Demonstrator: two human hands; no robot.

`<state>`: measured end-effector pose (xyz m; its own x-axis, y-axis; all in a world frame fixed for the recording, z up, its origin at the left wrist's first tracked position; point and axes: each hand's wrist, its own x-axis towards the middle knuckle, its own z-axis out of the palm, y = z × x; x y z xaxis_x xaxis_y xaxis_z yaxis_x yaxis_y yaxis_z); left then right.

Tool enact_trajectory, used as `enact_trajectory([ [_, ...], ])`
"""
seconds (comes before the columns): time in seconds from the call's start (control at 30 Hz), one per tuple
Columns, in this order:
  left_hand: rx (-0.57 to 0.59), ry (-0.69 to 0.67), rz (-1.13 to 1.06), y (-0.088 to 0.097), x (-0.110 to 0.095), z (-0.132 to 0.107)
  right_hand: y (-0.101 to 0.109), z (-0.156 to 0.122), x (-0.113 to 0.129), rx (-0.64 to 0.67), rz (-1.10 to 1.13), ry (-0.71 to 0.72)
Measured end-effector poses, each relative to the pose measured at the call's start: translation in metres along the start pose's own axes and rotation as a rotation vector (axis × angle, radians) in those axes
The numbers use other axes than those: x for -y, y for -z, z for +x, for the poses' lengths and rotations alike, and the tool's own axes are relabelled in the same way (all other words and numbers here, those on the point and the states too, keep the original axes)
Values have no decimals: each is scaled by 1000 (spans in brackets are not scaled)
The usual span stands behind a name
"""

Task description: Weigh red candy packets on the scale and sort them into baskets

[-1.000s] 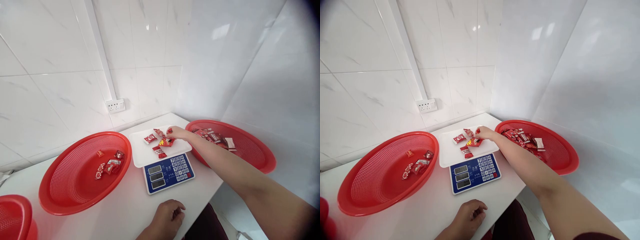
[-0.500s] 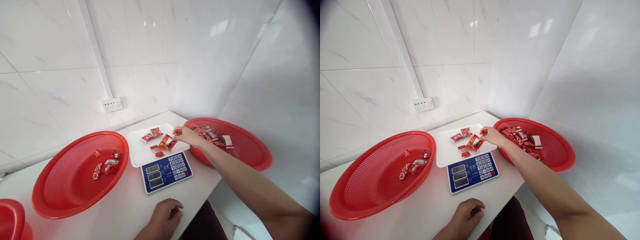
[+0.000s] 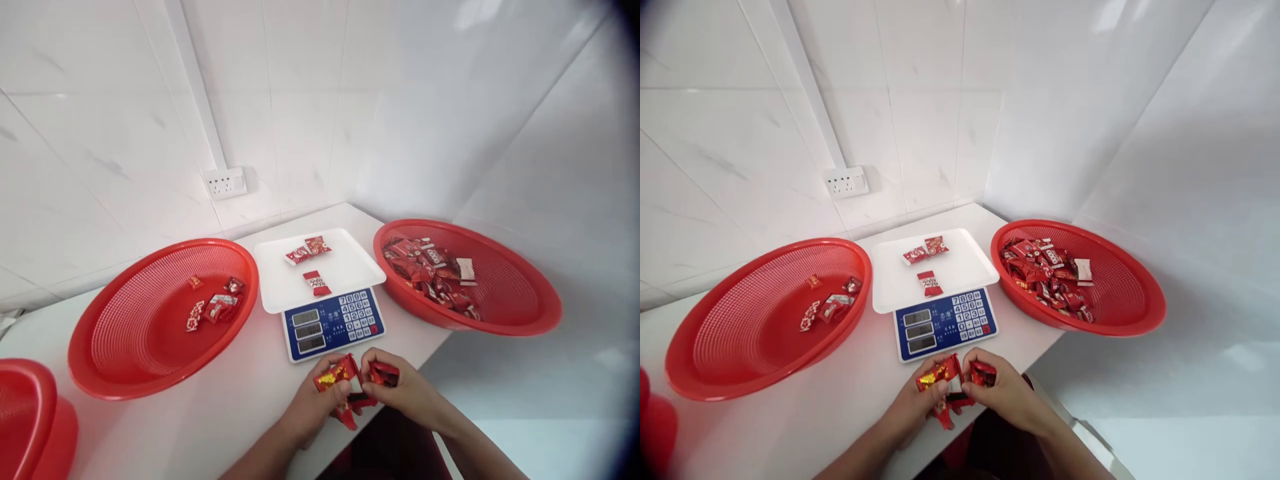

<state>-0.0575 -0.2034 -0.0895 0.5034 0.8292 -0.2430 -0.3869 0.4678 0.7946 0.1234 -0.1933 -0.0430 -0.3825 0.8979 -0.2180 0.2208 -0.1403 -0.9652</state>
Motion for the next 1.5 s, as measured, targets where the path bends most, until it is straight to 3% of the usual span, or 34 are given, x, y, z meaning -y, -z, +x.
enact_trajectory([
  [0.1,-22,86,-9,-2,-5,-1,6,-6,-16,-90,-34,-34],
  [0.27,86,115,-15,-1,-7,-1,20,-10,-16,-92,-78,-74],
  [0.67,34,123,-53,0,-12,-1,2,-8,-19,-37,46,-89],
  [0.77,107,132,-110,3,-13,-2,2,-10,-16,-55,52,-75],
  [0.9,209,209,-80,7,-12,-5,5,-19,-8,25,11,-87],
  [1.07,528,311,-66,12,-12,-10,5,-35,6,100,-43,-91],
  [1.17,598,333,-37,10,-12,-11,1,-38,8,122,-101,-104],
  [1.23,542,318,2,8,-10,-10,-1,-36,4,114,-119,-98],
  [1.37,305,183,-5,4,-6,-5,-3,-24,-5,10,-1,-79],
  [1.5,217,112,-65,6,-8,-2,-1,-13,-6,-84,104,-22],
])
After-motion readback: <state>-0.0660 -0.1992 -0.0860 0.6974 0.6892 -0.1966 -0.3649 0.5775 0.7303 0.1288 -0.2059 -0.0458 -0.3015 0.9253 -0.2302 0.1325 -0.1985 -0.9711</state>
